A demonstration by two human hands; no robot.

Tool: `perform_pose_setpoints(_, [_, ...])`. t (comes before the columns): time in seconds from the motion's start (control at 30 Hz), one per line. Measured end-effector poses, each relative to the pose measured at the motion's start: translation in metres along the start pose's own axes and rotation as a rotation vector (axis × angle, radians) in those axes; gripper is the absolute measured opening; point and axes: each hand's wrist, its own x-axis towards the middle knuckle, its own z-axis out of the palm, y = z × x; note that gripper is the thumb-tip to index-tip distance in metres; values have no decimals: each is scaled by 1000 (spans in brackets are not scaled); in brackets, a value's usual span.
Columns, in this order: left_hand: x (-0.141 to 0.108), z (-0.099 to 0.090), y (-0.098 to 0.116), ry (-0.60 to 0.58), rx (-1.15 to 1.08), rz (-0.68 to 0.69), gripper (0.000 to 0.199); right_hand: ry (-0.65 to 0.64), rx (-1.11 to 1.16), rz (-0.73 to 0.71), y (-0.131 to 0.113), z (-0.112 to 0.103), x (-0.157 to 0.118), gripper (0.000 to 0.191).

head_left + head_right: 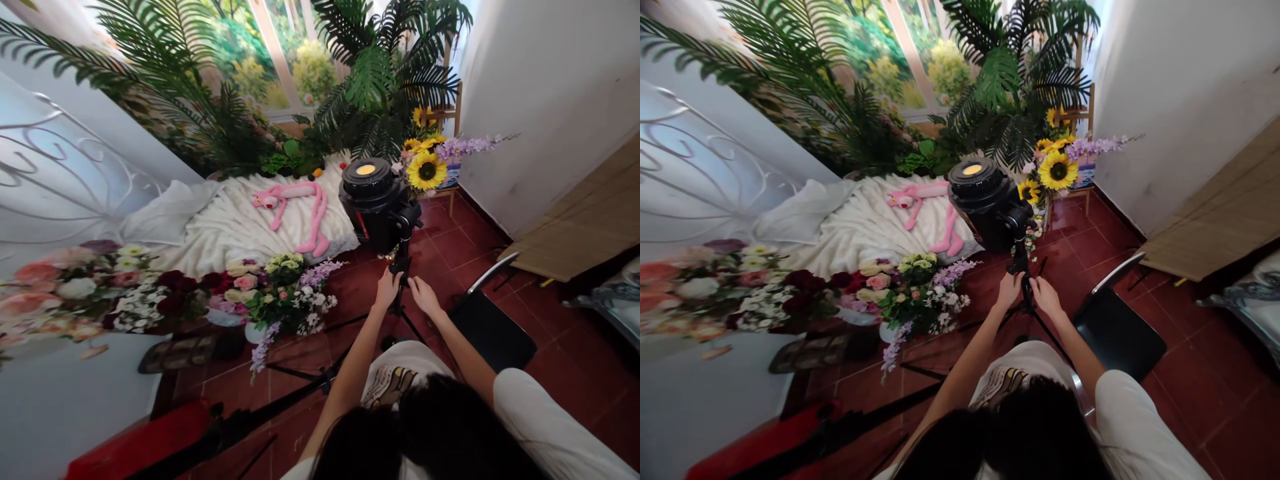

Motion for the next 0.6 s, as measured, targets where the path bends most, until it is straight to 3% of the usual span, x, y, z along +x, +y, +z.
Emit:
perform_pose_setpoints(0.13, [1,-1,2,-11,-2,-25,33,-63,487,307,-3,27,8,41])
perform_pose_setpoints(0.3, [2,-4,2,-34,-15,-25,33,-49,1145,468,-11,46,4,34])
perform_pose_setpoints(0.37, [1,-4,1,-38,-11,-33,35,-29,1245,572,1,48,-8,31])
perform_pose_setpoints(0.5, [1,-1,-4,-2,2,-40,40,-55,1141,870,68,30,-51,22])
perform_pose_setpoints(0.6, [0,5,-7,15,10,-91,43,191,840,1021,143,-2,-87,18])
